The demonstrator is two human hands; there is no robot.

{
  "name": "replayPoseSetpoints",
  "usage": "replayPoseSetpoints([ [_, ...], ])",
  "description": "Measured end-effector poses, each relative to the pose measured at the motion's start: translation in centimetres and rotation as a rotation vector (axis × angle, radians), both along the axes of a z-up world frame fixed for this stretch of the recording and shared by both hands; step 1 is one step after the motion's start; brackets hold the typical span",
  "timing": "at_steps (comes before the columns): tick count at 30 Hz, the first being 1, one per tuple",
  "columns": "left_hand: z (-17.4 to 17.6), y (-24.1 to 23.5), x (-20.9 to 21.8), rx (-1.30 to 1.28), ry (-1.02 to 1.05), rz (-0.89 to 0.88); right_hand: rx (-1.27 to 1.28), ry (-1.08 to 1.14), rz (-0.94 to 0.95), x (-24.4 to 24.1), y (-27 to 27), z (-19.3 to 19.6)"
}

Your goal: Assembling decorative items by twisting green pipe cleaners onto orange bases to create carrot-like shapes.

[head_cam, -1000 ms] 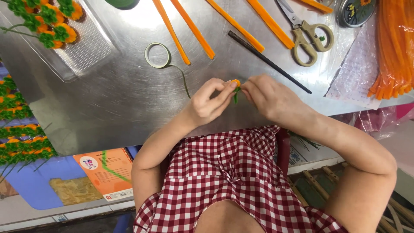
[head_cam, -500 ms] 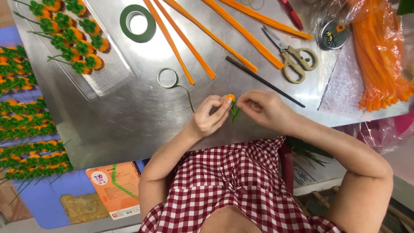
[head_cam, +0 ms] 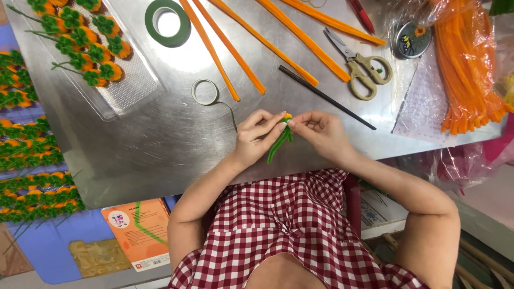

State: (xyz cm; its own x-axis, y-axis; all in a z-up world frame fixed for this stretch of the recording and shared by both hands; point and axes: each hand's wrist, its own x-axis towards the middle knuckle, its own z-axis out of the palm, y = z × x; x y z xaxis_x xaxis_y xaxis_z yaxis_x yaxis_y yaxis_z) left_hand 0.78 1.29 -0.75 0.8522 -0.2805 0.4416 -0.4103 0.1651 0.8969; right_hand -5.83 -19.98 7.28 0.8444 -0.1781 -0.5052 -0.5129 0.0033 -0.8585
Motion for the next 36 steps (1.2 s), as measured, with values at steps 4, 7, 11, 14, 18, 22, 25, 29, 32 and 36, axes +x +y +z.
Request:
replayPoseSetpoints([
  [4,-1.4,0.4,0.1,0.083,0.047,-0.072,-0.031,-0.072,-0.108,-1.9,1.2,-2.3],
  [7,-1.1,0.8,0.8,0.094,0.06,-0.082,-0.089,-0.173,-0.098,-2.5,0.9,-3.7],
  [11,-0.6,1.8,1.1,-0.005,0.388,-0.213,-0.388,-0.42,0.148,-1.6,-1.7,-5.0],
  [14,1.0,2.5,1.7,-0.116,0.567,-0.388,-0.548,-0.641,0.366,-0.4,-3.5,-3.0],
  [18,1.4,3.0,2.4,-0.166,0.611,-0.596,-0.626,-1.087,0.709,2.1,-3.7,1.1],
  [22,1.8,3.0,2.1,-0.187,0.678,-0.669,-0.878,-1.348,0.966,3.7,-4.2,4.8],
  [25,1.7,2.5,1.8,-0.171,0.695,-0.667,-1.089,-1.697,1.152,4.7,-4.5,5.4],
  [29,0.2,2.1,1.6,-0.076,0.537,-0.554,-1.244,-1.567,1.307,3.6,-6.8,2.3],
  [32,-1.3,1.8,1.7,0.112,0.294,-0.463,-1.136,-1.278,1.282,2.7,-6.2,1.9],
  [36,-4.0,0.9,0.7,0.168,0.105,-0.415,-0.591,-0.365,0.776,0.9,-5.6,0.1],
])
